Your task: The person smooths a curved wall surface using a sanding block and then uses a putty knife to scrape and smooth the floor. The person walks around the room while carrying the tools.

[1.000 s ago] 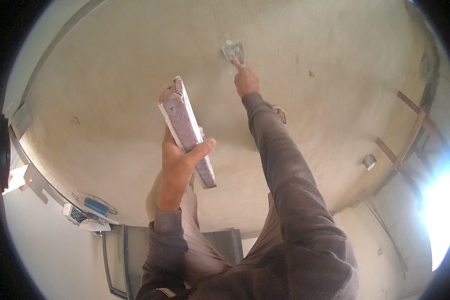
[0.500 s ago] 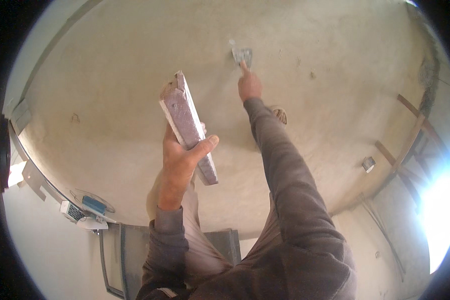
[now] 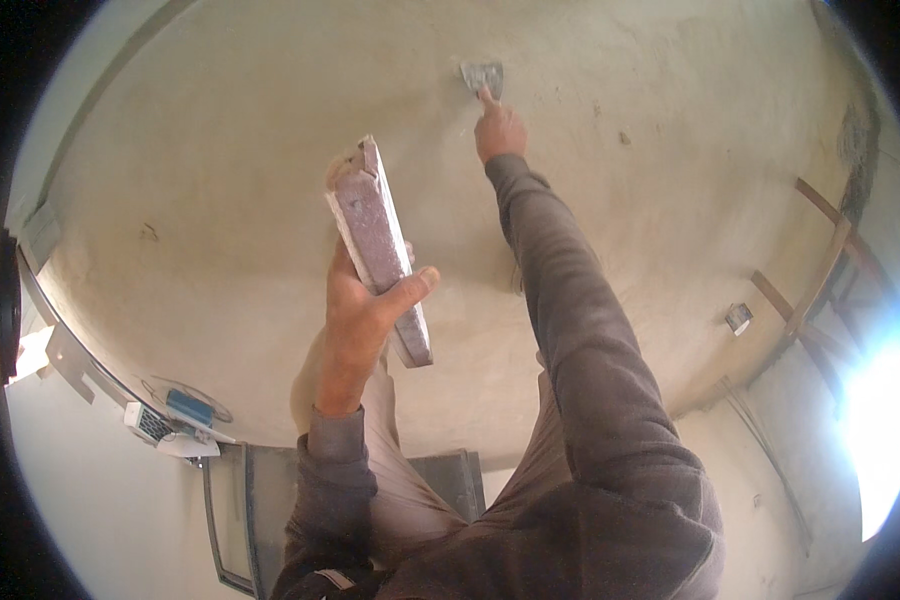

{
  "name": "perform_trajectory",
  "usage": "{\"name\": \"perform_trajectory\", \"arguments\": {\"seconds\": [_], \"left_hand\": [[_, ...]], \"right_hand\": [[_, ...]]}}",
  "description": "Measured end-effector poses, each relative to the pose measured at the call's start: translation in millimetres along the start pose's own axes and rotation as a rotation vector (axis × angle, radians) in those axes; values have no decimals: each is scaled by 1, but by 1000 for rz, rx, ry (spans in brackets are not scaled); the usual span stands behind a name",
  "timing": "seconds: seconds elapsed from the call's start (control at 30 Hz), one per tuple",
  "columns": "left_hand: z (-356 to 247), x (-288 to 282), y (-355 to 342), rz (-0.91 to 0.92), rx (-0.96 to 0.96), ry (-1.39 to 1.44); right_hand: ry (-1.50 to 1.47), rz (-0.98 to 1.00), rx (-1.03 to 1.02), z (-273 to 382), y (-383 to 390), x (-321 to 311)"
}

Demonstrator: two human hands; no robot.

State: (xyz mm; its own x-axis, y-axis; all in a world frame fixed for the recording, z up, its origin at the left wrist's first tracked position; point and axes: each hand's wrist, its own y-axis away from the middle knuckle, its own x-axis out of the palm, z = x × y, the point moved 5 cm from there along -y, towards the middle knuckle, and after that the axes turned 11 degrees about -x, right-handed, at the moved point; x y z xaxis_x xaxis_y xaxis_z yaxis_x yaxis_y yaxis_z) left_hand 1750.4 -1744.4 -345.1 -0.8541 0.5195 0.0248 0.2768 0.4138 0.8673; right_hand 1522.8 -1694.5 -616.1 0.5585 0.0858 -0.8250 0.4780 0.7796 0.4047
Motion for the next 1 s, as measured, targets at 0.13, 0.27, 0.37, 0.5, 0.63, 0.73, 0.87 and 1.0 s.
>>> {"name": "perform_trajectory", "arguments": {"seconds": [0.13,0.27,0.37,0.5,0.63,0.73,0.87,1.0], "left_hand": [[-9,2,1,2,-61,115],[-6,4,3,7,-32,89],[-7,1,6,24,-50,44],[-10,1,5,-9,-20,83],[-3,4,6,2,-7,54],[-3,1,9,-7,-41,-33],[-13,5,4,0,-13,65],[-10,9,8,5,-28,75]], "right_hand": [[55,52,22,-11,41,11],[38,25,-29,1,13,-3],[98,-11,-118,2,3,-2],[84,49,-23,-6,42,15],[73,78,-50,7,2,-6],[70,65,-75,16,0,-7],[85,68,-57,-11,30,10],[50,71,-76,7,-4,-4]]}}
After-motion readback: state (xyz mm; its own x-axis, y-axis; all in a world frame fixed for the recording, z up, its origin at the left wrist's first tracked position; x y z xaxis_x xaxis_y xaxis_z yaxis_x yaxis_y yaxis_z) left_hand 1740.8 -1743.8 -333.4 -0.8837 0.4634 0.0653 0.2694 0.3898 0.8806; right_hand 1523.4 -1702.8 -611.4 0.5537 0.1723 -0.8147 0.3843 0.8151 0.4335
